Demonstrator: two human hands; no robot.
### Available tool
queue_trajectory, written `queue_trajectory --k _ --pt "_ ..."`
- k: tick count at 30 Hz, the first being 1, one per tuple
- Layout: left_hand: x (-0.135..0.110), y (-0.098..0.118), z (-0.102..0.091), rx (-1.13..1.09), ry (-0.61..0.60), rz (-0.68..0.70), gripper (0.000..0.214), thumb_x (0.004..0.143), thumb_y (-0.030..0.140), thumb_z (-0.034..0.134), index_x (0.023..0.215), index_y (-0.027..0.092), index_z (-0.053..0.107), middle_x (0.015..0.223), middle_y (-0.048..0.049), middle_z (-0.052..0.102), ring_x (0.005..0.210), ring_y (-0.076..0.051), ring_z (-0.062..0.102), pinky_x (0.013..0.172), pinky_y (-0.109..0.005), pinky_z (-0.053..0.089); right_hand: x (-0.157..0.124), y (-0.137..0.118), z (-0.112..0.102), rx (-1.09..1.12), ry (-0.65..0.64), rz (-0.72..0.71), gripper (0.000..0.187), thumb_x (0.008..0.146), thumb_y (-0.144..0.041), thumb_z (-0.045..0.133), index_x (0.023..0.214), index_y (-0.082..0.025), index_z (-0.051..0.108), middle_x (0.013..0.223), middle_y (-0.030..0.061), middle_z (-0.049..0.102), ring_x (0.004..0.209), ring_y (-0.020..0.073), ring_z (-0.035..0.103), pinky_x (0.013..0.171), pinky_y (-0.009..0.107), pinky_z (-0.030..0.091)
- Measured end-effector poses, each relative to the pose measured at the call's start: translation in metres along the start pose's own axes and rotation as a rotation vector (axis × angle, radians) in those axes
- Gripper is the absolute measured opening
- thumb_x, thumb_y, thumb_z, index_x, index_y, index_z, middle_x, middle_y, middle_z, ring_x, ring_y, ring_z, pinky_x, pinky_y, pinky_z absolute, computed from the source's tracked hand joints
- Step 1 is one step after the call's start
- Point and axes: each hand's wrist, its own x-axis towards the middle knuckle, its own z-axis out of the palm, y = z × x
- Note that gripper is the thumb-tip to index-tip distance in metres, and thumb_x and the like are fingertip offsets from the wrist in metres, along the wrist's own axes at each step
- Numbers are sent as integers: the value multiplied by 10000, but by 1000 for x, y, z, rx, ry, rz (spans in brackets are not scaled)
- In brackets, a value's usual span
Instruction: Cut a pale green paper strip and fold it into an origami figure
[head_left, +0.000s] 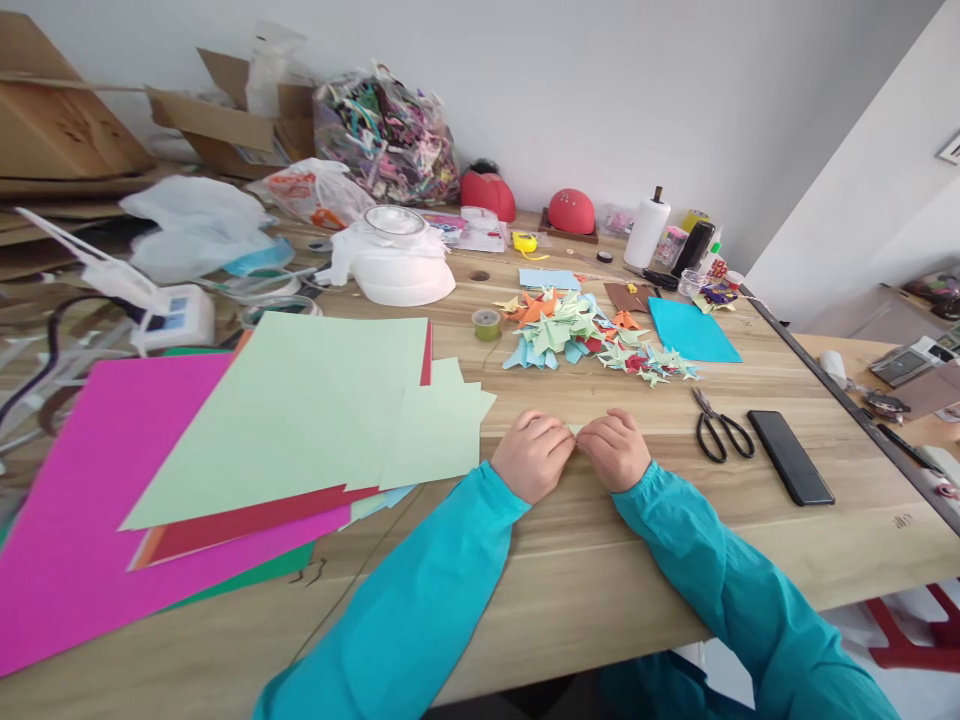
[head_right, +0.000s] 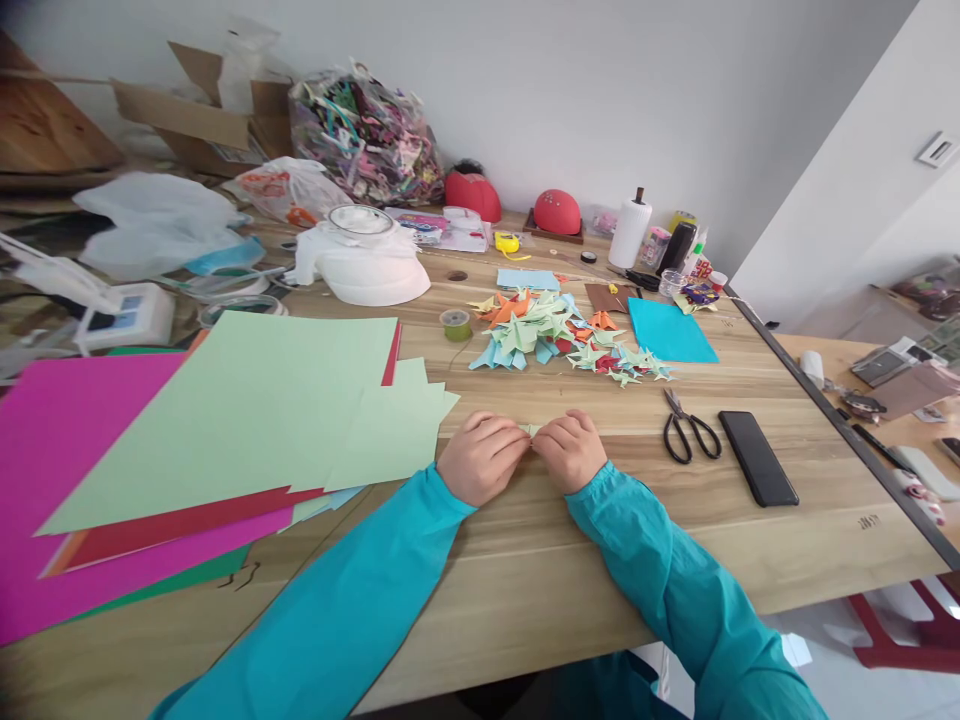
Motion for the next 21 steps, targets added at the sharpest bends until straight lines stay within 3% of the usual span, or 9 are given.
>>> queue_trajectory --k 7,15,21 --pt "-3 0 1 22 -34 -24 233 804 112 401 761 161 625 760 -70 650 796 -184 544 729 -369 388 -1 -1 -2 -36 -35 -14 197 833 -123 445 866 -212 619 849 25 658 855 146 552 937 372 298" --pt "1 2 1 7 -30 20 232 794 81 404 728 173 607 728 -45 648 794 -176 550 758 -362 375 0 -6 -6 -90 -52 -74 228 821 -105 415 828 -208 619 840 25 662 834 151 544 929 372 320" --pt "-2 -12 -10 23 72 33 198 782 71 448 767 187 608 795 -14 682 824 -162 574 753 -347 387 1 10 -15 -27 62 -50 177 799 -128 470 845 -202 625 847 19 681 806 157 570 880 374 360"
